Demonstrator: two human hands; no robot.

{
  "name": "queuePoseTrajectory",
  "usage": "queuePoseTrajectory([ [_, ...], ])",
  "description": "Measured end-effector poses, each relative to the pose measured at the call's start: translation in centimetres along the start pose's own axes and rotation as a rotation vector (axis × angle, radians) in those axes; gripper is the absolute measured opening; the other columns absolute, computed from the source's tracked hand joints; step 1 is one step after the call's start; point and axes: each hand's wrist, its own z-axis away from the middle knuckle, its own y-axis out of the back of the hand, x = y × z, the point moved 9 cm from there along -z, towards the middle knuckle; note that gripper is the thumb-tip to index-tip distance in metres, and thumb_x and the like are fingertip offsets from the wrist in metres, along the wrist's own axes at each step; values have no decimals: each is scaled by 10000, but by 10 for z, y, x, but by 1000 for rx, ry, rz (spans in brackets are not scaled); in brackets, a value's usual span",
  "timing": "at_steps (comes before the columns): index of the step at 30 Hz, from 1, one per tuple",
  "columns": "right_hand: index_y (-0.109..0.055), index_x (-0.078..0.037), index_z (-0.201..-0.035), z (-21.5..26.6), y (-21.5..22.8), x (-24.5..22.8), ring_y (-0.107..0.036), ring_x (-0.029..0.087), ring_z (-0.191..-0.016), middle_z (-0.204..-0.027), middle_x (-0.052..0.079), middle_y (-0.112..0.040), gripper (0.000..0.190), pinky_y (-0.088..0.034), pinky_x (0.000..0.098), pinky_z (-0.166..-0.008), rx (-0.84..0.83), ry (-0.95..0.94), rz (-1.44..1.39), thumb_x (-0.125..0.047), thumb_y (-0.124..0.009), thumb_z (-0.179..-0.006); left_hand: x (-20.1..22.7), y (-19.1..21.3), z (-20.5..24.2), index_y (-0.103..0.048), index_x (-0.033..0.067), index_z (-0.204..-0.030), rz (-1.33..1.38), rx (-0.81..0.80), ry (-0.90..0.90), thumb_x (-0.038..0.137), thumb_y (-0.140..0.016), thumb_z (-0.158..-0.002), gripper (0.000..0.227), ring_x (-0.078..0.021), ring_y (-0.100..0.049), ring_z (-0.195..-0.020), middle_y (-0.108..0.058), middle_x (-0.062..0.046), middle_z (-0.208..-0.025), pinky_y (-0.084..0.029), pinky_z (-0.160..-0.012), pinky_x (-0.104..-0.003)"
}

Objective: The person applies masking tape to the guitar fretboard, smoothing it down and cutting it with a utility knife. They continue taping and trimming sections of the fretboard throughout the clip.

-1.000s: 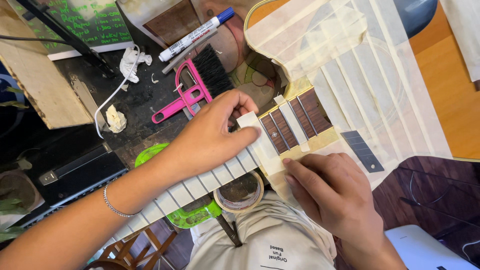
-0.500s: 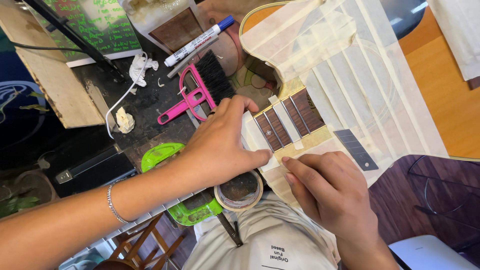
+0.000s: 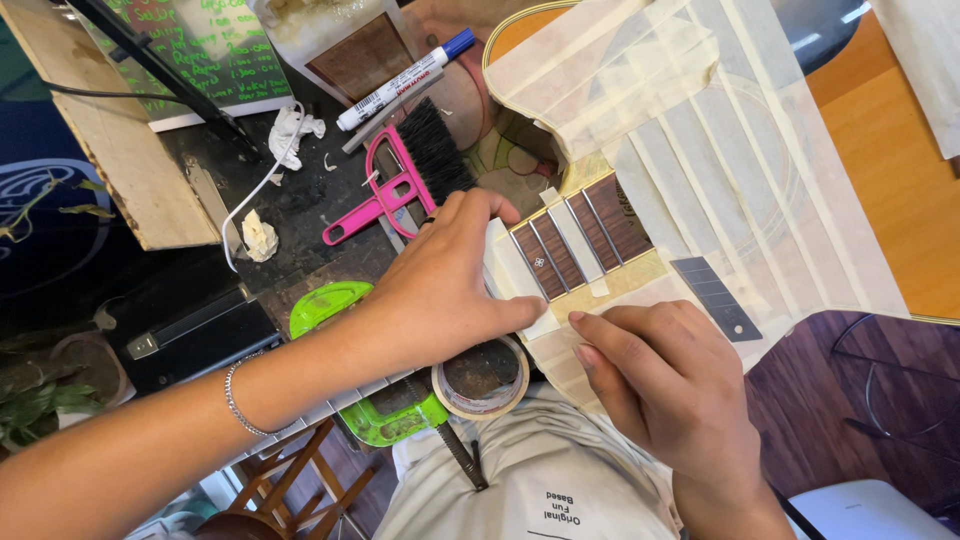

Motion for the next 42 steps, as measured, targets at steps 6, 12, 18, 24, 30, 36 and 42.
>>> queuePoseTrajectory([
  [6,-621,-34,-966,0,0,6,-534,219,-659,-860,95,-607,133,-441,320,-650,4,-45,-26,-93,-547,-873,-27,10,-11,-585,180,-870,340,8,95,291,-607,-782,144,-52,-500,-718,-609,65,-785,-396,-657,-236],
  [12,-626,-56,-716,-12,7,23,-523,114,-551,-650,27,-585,115,-391,218,-519,-71,-362,-198,-113,-610,-814,-17,22,-15,-647,128,-778,430,88,-137,169,-555,-815,106,-34,-588,-736,-691,43,-795,-452,-676,-208],
  [18,-525,-123,-543,-26,-18,37,-397,112,-421,-455,-24,-479,337,-329,260,-453,-384,-437,-158,-260,-611,-838,-24,18,-18,-653,132,-778,474,89,-103,206,-597,-815,99,-34,-576,-724,-689,42,-793,-444,-671,-208],
  [24,-421,-127,-466,-26,-45,42,-418,257,-407,-376,35,-422,516,-311,364,-465,-604,-371,127,-406,-602,-861,-29,13,-20,-646,126,-770,558,73,-63,216,-602,-812,109,-26,-583,-737,-709,28,-837,-451,-672,-196],
  [30,-430,-134,-488,-31,-53,41,-474,336,-446,-421,74,-482,523,-323,431,-460,-678,-274,335,-448,-545,-890,-31,12,-22,-646,126,-771,588,67,-66,214,-603,-807,104,-25,-586,-752,-710,30,-849,-456,-693,-194],
  [36,-621,-132,-635,-60,-68,51,-571,398,-654,-616,145,-607,500,-405,485,-562,-891,-416,468,-508,-428,-903,-34,10,-24,-639,127,-754,615,59,-38,209,-602,-800,101,-33,-607,-808,-719,18,-881,-452,-734,-191],
  [42,-581,-84,-571,-82,-67,49,-563,385,-680,-615,165,-598,491,-395,460,-602,-949,-458,400,-450,-477,-882,-32,12,-23,-608,143,-692,553,84,-72,236,-579,-854,189,-25,-473,-662,-562,82,-662,-389,-633,-218],
])
